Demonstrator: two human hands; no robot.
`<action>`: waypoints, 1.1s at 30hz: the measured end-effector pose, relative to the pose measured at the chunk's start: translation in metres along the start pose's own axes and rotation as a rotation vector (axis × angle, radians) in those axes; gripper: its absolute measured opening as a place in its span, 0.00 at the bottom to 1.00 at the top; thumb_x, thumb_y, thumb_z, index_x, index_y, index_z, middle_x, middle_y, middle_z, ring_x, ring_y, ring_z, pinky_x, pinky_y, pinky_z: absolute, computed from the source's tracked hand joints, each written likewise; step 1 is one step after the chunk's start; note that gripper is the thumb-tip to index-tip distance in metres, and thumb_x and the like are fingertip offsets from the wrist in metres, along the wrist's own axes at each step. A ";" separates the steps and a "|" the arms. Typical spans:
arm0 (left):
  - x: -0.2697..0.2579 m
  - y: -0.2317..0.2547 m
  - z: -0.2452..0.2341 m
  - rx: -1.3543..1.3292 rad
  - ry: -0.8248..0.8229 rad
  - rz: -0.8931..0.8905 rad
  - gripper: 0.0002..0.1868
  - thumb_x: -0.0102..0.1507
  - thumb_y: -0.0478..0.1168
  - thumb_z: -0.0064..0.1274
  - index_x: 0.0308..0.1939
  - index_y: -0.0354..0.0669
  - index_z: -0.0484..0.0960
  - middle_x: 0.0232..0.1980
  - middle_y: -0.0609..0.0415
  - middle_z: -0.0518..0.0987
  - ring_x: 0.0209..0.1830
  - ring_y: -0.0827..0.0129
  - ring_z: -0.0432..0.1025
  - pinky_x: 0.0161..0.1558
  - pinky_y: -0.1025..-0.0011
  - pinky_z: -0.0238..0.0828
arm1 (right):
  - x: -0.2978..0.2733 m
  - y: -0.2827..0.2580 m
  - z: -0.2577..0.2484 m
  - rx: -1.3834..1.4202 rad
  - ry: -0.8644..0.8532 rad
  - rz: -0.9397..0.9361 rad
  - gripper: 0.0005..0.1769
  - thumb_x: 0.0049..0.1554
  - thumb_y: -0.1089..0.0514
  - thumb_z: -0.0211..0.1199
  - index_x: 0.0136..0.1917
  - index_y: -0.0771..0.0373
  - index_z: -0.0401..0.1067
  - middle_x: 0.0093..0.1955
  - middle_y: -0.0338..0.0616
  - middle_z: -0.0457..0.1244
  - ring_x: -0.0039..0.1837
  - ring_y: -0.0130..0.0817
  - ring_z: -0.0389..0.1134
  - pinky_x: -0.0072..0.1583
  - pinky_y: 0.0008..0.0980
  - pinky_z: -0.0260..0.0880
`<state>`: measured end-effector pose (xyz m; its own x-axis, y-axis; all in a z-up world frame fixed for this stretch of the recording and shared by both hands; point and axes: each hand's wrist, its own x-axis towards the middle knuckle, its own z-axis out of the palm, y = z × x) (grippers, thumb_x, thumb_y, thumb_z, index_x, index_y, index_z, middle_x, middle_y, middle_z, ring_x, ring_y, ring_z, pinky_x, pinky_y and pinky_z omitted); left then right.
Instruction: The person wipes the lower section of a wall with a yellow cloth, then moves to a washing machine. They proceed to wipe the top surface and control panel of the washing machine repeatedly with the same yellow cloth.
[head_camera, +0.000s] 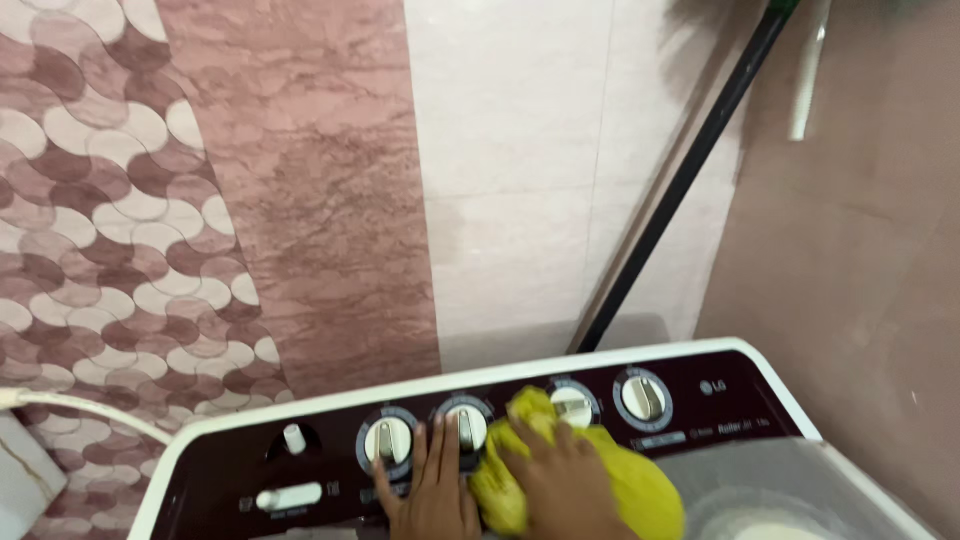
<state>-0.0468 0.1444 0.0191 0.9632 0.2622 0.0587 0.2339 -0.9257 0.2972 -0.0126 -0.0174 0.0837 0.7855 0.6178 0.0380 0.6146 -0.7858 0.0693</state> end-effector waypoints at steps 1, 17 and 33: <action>0.002 -0.001 0.000 0.017 -0.072 -0.056 0.45 0.64 0.48 0.42 0.81 0.53 0.35 0.85 0.60 0.35 0.84 0.65 0.28 0.71 0.31 0.09 | -0.008 0.012 0.000 -0.058 -0.031 0.044 0.41 0.46 0.57 0.75 0.71 0.45 0.66 0.84 0.39 0.48 0.75 0.56 0.51 0.68 0.57 0.59; 0.028 -0.030 0.067 -0.077 0.315 0.010 0.36 0.66 0.44 0.36 0.80 0.56 0.51 0.83 0.61 0.52 0.81 0.67 0.42 0.73 0.35 0.13 | 0.007 0.061 -0.022 0.264 0.130 0.341 0.53 0.38 0.53 0.76 0.76 0.42 0.62 0.69 0.43 0.61 0.69 0.46 0.62 0.69 0.43 0.67; 0.016 -0.009 0.031 -0.117 0.139 -0.085 0.33 0.69 0.47 0.28 0.80 0.56 0.49 0.84 0.61 0.49 0.82 0.68 0.39 0.72 0.35 0.11 | -0.017 0.039 -0.015 -0.071 -0.210 0.540 0.44 0.50 0.44 0.75 0.73 0.49 0.59 0.74 0.47 0.52 0.74 0.55 0.56 0.67 0.48 0.68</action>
<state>-0.0294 0.1486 -0.0127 0.9113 0.3808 0.1569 0.2892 -0.8629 0.4145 -0.0028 -0.0585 0.1008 0.9881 0.1054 -0.1119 0.1228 -0.9792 0.1617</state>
